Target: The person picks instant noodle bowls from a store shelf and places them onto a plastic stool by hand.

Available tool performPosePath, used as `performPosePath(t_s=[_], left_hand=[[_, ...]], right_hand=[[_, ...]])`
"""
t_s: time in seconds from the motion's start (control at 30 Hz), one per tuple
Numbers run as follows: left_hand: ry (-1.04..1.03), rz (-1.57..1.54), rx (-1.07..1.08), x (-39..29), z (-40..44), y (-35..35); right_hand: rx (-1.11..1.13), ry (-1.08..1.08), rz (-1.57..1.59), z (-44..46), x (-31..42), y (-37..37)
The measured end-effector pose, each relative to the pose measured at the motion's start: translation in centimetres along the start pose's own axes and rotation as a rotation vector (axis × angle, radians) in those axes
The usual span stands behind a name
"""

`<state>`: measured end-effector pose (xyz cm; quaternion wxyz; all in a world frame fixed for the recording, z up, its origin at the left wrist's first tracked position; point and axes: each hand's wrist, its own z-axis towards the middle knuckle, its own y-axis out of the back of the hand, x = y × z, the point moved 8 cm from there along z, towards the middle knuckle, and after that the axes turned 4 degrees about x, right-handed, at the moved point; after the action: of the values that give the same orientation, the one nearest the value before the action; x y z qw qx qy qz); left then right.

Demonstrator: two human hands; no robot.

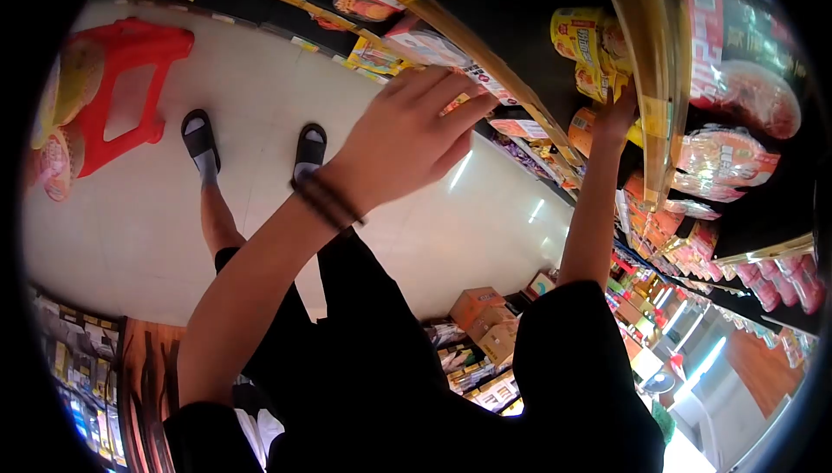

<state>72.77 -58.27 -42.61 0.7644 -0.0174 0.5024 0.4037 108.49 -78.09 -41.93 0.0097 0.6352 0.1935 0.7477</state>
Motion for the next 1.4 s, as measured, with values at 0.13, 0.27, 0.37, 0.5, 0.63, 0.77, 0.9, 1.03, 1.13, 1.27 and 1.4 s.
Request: performPosePath(t_s=[0.13, 0.27, 0.37, 0.5, 0.63, 0.77, 0.9, 1.03, 1.13, 1.27, 1.4], left_hand=[[-0.020, 0.035, 0.093, -2.3, 5.9, -6.7], [0.009, -0.004, 0.130, -4.3, 9.6, -9.5], [0.061, 0.023, 0.122, -3.5, 11.6, -11.5], [0.158, -0.049, -0.086, -2.0, 12.9, -11.8], [0.138, -0.055, -0.272, -2.4, 11.5, -8.7], [0.359, -0.346, -0.247, -1.0, 6.4, -5.0], [0.570, -0.456, -0.276, 0.8, 0.2, -2.1], [0.785, -0.506, -0.314, 5.5, -3.1, 0.5], [0.985, -0.474, -0.296, 7.1, -5.1, 3.1], [0.961, -0.204, -0.335, 7.0, -4.8, 4.7], [1.045, -0.406, -0.421, 6.5, -7.0, 7.0]], right_hand=[[0.231, 0.077, 0.064, 7.0, -6.7, 2.6], [0.287, 0.144, 0.312, 6.7, -7.8, 0.2], [0.182, 0.314, 0.128, 4.4, -4.4, -1.5], [0.147, 0.736, -0.398, 0.2, 0.6, -2.9], [-0.033, 0.291, -0.371, -7.1, 3.9, -6.9], [-0.004, -0.019, 0.047, -10.0, 0.1, -6.3], [0.244, 0.112, 0.022, -16.8, 1.3, -11.7], [0.353, -0.028, 0.015, -20.9, -0.2, -15.1], [0.430, -0.027, 0.001, -24.2, 0.0, -18.1], [0.397, -0.499, 0.595, -27.5, -3.1, -21.7], [0.411, -0.191, 0.279, -28.7, 2.5, -22.4]])
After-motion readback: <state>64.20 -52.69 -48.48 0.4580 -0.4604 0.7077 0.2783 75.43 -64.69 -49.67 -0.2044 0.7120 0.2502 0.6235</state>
